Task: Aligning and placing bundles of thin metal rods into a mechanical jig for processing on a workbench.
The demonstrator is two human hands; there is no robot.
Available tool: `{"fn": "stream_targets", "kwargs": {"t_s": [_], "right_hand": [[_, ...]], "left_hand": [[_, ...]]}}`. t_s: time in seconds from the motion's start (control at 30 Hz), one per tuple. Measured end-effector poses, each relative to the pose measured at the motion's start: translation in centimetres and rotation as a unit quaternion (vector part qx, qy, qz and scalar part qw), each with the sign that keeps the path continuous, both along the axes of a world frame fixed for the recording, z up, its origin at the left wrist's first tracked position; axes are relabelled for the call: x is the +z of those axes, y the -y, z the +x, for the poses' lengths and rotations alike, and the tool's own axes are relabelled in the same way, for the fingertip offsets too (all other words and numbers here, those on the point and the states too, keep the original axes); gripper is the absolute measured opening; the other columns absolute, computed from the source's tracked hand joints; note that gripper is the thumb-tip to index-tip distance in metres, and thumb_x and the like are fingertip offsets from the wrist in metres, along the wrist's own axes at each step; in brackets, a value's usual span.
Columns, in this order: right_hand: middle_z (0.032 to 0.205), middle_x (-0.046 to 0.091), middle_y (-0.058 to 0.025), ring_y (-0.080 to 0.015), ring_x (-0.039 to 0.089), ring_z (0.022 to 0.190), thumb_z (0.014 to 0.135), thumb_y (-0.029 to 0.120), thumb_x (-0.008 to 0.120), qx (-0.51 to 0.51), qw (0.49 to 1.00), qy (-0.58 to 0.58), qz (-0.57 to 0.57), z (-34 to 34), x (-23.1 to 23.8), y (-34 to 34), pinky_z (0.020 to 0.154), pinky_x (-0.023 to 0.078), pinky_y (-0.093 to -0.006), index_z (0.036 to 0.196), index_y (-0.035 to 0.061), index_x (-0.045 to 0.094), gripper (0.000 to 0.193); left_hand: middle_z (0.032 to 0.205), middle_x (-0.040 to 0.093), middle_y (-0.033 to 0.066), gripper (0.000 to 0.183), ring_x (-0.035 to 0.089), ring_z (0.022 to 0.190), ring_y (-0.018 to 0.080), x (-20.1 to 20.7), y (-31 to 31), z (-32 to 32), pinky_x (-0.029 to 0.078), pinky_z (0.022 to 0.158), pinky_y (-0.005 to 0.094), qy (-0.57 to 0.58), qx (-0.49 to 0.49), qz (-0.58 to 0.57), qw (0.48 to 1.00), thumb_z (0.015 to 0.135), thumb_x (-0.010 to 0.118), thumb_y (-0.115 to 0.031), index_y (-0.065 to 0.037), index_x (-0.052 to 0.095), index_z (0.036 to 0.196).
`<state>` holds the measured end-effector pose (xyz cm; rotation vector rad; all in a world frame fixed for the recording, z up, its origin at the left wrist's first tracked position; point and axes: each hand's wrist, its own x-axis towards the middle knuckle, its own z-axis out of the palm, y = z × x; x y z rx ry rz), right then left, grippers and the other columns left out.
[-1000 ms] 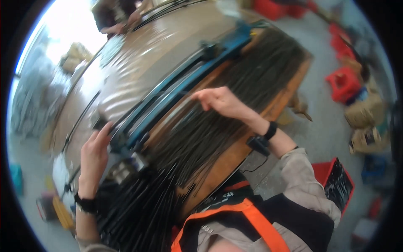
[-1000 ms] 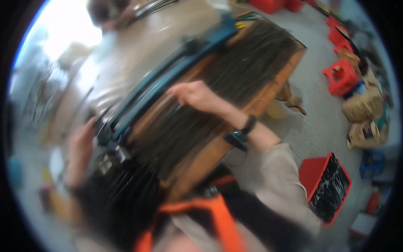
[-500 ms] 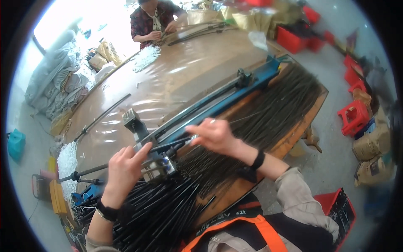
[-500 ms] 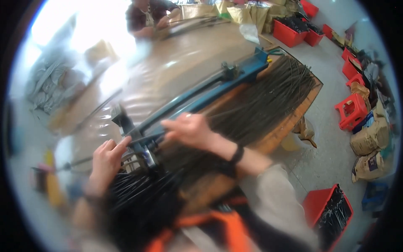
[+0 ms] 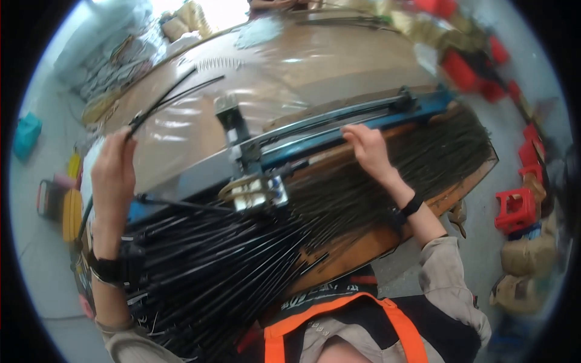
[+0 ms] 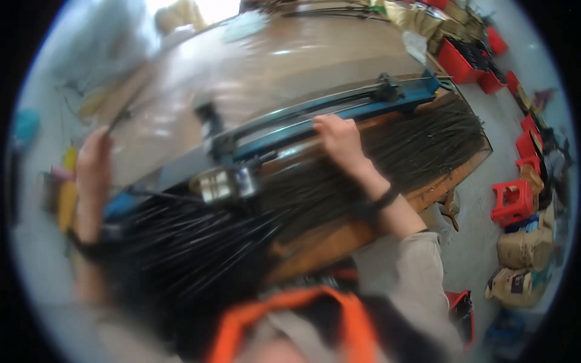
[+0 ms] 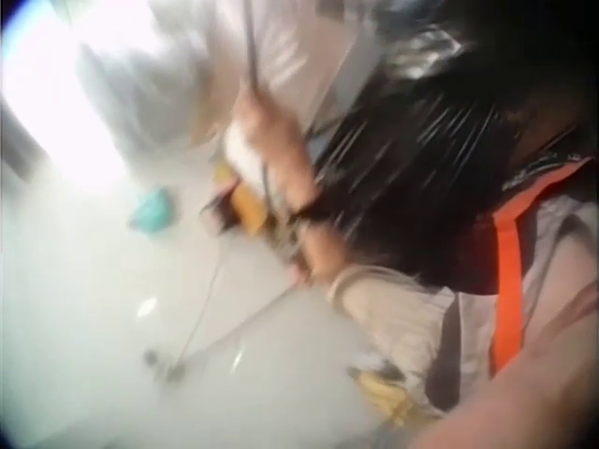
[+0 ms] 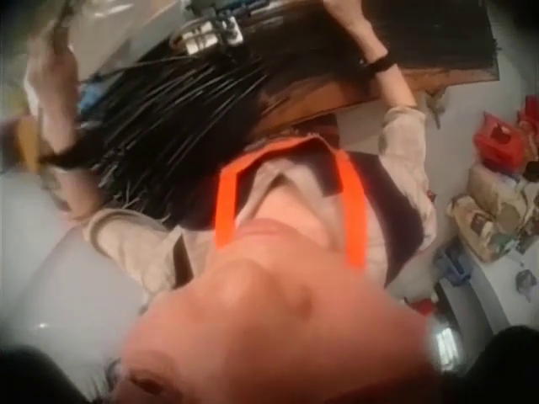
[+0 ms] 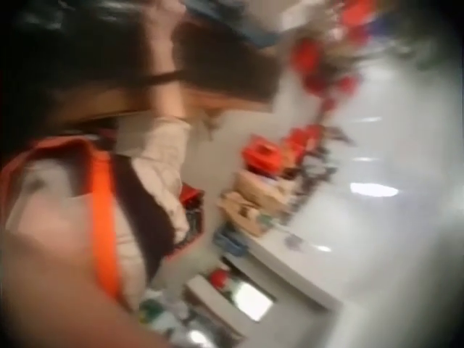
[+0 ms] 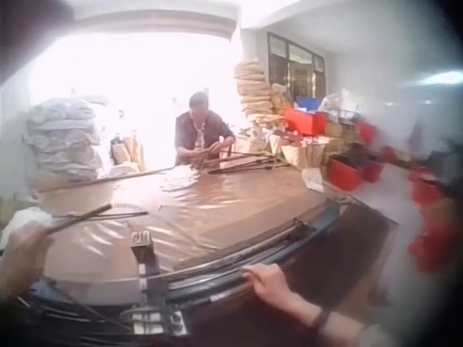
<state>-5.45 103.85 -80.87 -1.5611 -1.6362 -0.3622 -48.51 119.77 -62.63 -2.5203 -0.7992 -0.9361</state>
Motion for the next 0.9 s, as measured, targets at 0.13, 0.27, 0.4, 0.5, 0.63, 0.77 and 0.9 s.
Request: {"fn": "stream_targets", "kwargs": {"t_s": [0.13, 0.27, 0.4, 0.5, 0.63, 0.77, 0.9], "right_hand": [[0.090, 0.073, -0.0108, -0.0224, 0.070, 0.081, 0.093, 0.013, 0.066, 0.136, 0.966, -0.169, -0.139, -8.4, 3.3, -6.2, 0.069, 0.054, -0.0299, 0.104, 0.0038, 0.070, 0.015], [0.085, 0.073, -0.0039, -0.0182, 0.068, 0.076, 0.089, 0.019, 0.071, 0.290, 0.939, -0.156, -0.102, -15.5, 5.1, -11.9, 0.081, 0.047, -0.0302, 0.096, 0.0086, 0.073, 0.013], [0.082, 0.072, 0.0017, -0.0138, 0.065, 0.080, 0.087, 0.022, 0.074, 0.312, 0.949, -0.046, -0.024, -17.5, 4.8, -13.5, 0.091, 0.038, -0.0317, 0.088, 0.0121, 0.075, 0.010], [0.080, 0.071, 0.0027, -0.0126, 0.063, 0.085, 0.086, 0.023, 0.075, 0.304, 0.951, -0.038, -0.031, -18.0, 5.0, -13.8, 0.094, 0.034, -0.0331, 0.086, 0.0132, 0.076, 0.010], [0.077, 0.069, 0.0016, -0.0134, 0.062, 0.091, 0.085, 0.022, 0.076, 0.291, 0.953, -0.029, -0.083, -18.2, 4.7, -15.2, 0.096, 0.033, -0.0349, 0.088, 0.0139, 0.076, 0.009], [0.075, 0.068, 0.0004, -0.0166, 0.062, 0.090, 0.086, 0.021, 0.074, 0.297, 0.940, 0.017, -0.166, -20.2, 3.7, -17.2, 0.099, 0.031, -0.0368, 0.088, 0.0147, 0.075, 0.007], [0.074, 0.068, -0.0001, -0.0189, 0.063, 0.088, 0.088, 0.021, 0.072, 0.226, 0.933, 0.203, -0.192, -20.1, 4.5, -16.7, 0.102, 0.030, -0.0399, 0.085, 0.0156, 0.073, 0.006]], "left_hand": [[0.089, 0.062, 0.0180, 0.020, 0.061, 0.076, 0.0330, 0.9, 1.1, -2.5, 0.048, 0.067, 0.0375, 0.019, 0.001, -0.015, 1.000, 0.097, 0.058, -0.007, -0.001, 0.059, 0.116], [0.087, 0.062, 0.0183, 0.020, 0.061, 0.076, 0.0326, 0.5, 2.6, -5.9, 0.047, 0.068, 0.0377, 0.044, 0.024, -0.068, 0.996, 0.097, 0.058, -0.007, 0.000, 0.060, 0.116], [0.089, 0.063, 0.0192, 0.022, 0.062, 0.076, 0.0326, -1.6, 3.6, -11.2, 0.048, 0.068, 0.0378, 0.034, 0.077, -0.102, 0.991, 0.097, 0.058, -0.008, 0.000, 0.061, 0.117], [0.091, 0.064, 0.0198, 0.022, 0.062, 0.077, 0.0326, -3.4, 3.4, -13.5, 0.048, 0.068, 0.0380, 0.019, 0.103, -0.111, 0.988, 0.097, 0.058, -0.008, 0.000, 0.061, 0.118], [0.093, 0.065, 0.0209, 0.023, 0.062, 0.077, 0.0329, -4.4, 2.9, -13.5, 0.049, 0.069, 0.0379, 0.024, 0.108, -0.118, 0.987, 0.097, 0.058, -0.010, 0.001, 0.061, 0.117], [0.093, 0.065, 0.0206, 0.023, 0.063, 0.078, 0.0332, -4.4, 2.8, -12.3, 0.049, 0.069, 0.0382, 0.034, 0.108, -0.143, 0.983, 0.097, 0.059, -0.011, 0.000, 0.062, 0.117], [0.094, 0.066, 0.0203, 0.023, 0.063, 0.078, 0.0335, -4.5, 2.5, -11.6, 0.049, 0.068, 0.0388, 0.033, 0.110, -0.148, 0.982, 0.098, 0.058, -0.011, 0.000, 0.062, 0.117]]}}
